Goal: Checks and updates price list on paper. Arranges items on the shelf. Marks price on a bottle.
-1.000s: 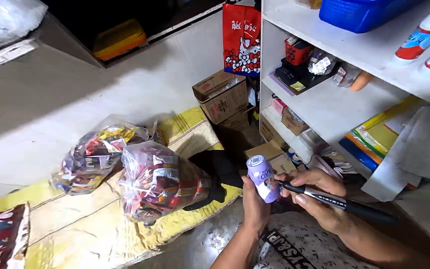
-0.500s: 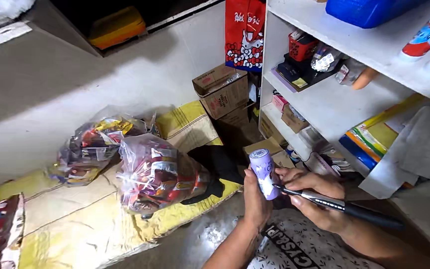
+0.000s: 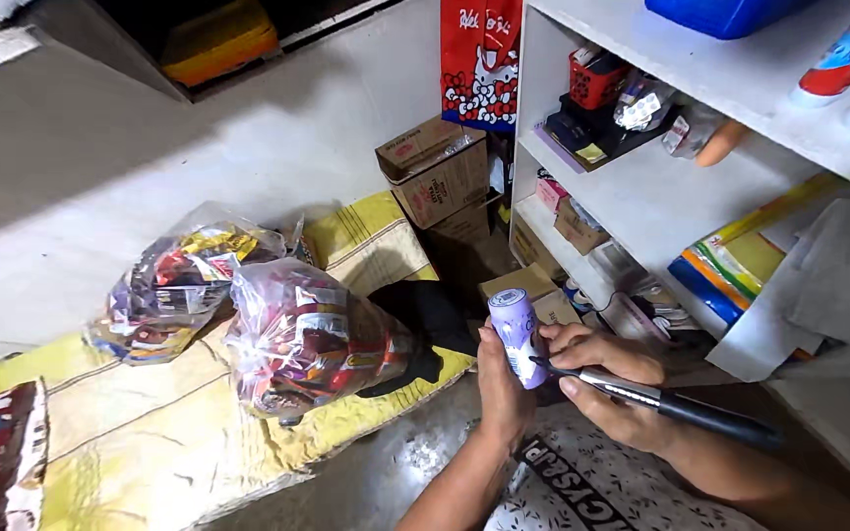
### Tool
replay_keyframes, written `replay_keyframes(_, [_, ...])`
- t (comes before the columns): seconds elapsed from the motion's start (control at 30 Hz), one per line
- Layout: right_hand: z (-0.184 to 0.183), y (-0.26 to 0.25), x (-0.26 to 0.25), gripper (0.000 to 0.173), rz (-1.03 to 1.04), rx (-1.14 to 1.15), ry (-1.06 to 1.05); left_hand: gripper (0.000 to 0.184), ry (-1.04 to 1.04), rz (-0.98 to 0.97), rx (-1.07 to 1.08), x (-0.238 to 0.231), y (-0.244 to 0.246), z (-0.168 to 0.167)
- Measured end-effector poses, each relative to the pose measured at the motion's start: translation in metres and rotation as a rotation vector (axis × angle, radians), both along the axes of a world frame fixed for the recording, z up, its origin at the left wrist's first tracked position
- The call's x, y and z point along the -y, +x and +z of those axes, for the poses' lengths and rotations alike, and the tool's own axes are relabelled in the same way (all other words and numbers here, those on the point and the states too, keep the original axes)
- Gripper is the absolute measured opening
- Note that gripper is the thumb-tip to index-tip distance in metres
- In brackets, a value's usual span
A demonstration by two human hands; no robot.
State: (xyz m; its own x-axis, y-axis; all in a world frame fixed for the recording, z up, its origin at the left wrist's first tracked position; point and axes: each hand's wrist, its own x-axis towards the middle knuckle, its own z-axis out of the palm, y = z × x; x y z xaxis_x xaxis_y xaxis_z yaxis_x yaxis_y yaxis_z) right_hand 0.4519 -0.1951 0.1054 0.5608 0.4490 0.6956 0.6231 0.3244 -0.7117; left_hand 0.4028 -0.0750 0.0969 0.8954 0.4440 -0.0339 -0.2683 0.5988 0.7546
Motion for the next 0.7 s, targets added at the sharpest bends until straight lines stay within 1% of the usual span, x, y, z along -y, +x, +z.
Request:
replay_keyframes(0.17, [-0.0010, 0.0000, -0.0004, 0.014, -0.008, 0.017, 0.000, 0.060, -0.005, 0.010, 0.008, 0.0018, 0.0004, 0.0012])
replay_keyframes(0.47, [-0.0026, 0.0009, -0.0006, 0.013, -0.032, 0.012, -0.014, 0.065, -0.001, 0.003, -0.005, 0.0021, 0.0018, -0.0014])
replay_keyframes(0.7, [-0.0035, 0.0015, -0.0014, 0.013, -0.039, -0.003, -0.025, 0.060, 0.012, 0.015, -0.012, 0.0021, 0.0034, 0.0001])
